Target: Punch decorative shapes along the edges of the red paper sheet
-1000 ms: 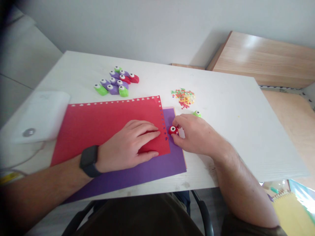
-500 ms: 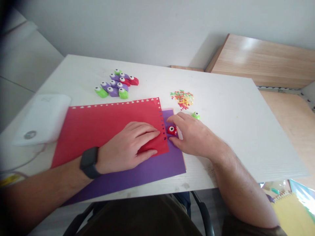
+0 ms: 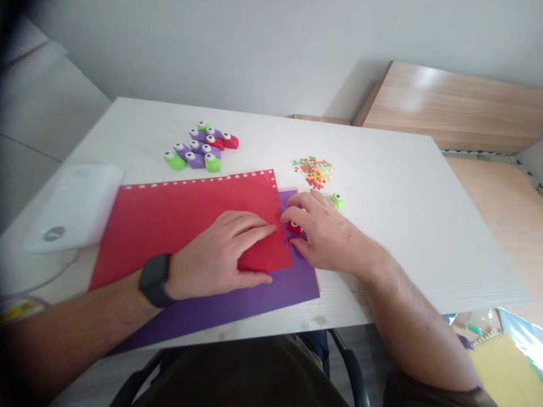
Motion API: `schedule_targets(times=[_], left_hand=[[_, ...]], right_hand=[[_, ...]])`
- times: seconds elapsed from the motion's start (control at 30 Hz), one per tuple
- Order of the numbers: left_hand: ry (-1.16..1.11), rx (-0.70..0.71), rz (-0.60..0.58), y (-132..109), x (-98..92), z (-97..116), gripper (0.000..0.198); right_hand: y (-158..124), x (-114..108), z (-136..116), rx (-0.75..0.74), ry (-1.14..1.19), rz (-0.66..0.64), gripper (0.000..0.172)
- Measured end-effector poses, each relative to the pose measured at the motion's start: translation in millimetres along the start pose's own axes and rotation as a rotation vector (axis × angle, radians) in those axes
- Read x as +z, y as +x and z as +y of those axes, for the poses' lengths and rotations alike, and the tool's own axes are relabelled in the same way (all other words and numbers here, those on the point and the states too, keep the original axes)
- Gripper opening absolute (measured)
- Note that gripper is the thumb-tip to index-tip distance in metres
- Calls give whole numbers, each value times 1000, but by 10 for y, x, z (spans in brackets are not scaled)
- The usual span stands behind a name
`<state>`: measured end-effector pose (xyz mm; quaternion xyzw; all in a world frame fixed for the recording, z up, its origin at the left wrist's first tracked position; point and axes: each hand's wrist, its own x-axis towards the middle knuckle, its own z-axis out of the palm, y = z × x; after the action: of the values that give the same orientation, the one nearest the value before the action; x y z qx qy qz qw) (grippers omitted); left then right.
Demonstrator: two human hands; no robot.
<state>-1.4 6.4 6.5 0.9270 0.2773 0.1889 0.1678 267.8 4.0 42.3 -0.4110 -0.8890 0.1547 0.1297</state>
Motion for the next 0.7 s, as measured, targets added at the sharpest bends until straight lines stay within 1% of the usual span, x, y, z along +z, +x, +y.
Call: schedule_targets(times=[0.13, 0.33, 0.47, 0.63, 0.7], left_hand=[[5, -3, 5, -1, -2, 8, 71], [2, 11, 13, -3, 9, -7, 81], [5, -1, 12, 3, 6, 5, 69], [-5, -21, 4, 5, 7, 17, 62], [-4, -22, 5, 7, 8, 19, 61]], right_hand=[[-7, 16, 18, -14, -16, 6, 37], [5, 52, 15, -21, -34, 20, 31], [6, 50, -3, -19, -27, 18, 27], [-9, -5, -50, -26, -5, -3, 37], [-8, -16, -61, -50, -11, -23, 36]])
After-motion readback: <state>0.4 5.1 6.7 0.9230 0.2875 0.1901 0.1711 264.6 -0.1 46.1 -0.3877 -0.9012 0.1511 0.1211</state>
